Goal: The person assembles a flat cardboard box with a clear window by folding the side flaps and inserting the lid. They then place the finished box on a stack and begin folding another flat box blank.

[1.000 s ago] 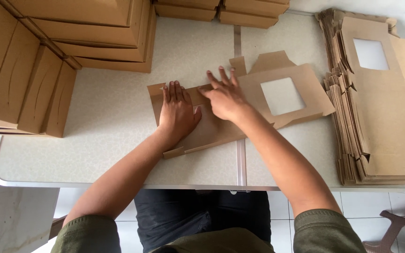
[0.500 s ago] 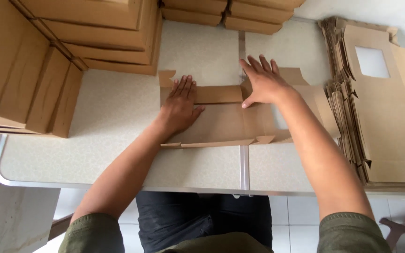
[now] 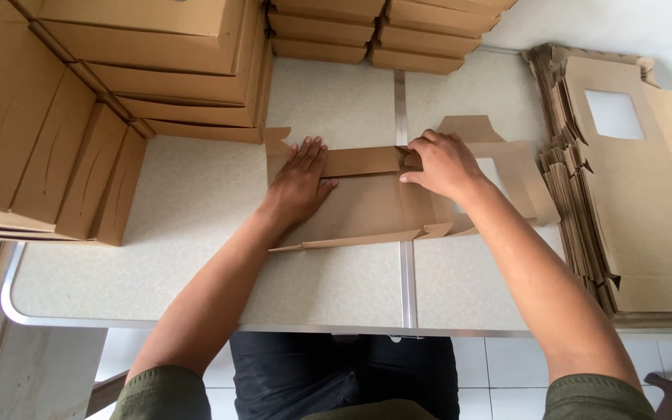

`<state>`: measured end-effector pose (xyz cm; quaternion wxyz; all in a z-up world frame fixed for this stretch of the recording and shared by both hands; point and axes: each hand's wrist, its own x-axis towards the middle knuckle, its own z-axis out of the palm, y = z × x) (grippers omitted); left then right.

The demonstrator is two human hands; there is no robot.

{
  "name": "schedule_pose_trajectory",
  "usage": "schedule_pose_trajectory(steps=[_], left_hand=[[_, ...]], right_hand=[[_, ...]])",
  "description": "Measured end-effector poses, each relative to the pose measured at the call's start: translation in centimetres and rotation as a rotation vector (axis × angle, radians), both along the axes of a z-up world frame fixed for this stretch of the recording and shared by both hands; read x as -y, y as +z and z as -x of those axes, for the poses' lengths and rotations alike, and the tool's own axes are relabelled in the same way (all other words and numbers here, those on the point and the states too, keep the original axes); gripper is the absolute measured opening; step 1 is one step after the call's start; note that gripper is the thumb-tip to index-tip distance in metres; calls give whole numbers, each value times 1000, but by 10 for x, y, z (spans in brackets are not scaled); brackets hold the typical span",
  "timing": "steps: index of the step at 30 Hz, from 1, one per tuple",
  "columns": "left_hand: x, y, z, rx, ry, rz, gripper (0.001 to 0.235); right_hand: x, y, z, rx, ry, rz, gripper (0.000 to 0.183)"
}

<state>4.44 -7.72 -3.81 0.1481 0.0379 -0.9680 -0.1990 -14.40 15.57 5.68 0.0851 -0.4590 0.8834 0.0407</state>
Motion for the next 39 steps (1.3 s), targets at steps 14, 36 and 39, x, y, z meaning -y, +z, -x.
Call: schedule_pose_trajectory(steps=[14, 36, 39], left_hand=[[0, 17, -4, 69, -40, -48, 63], [0, 20, -4, 72, -76, -117, 60], [-1, 24, -6, 76, -68, -90, 60]], right_hand=[[-5, -12, -1, 65, -30, -96, 65], [-1, 6, -11, -27, -97, -293, 76], [-2, 14, -15, -13, -83, -257, 72]])
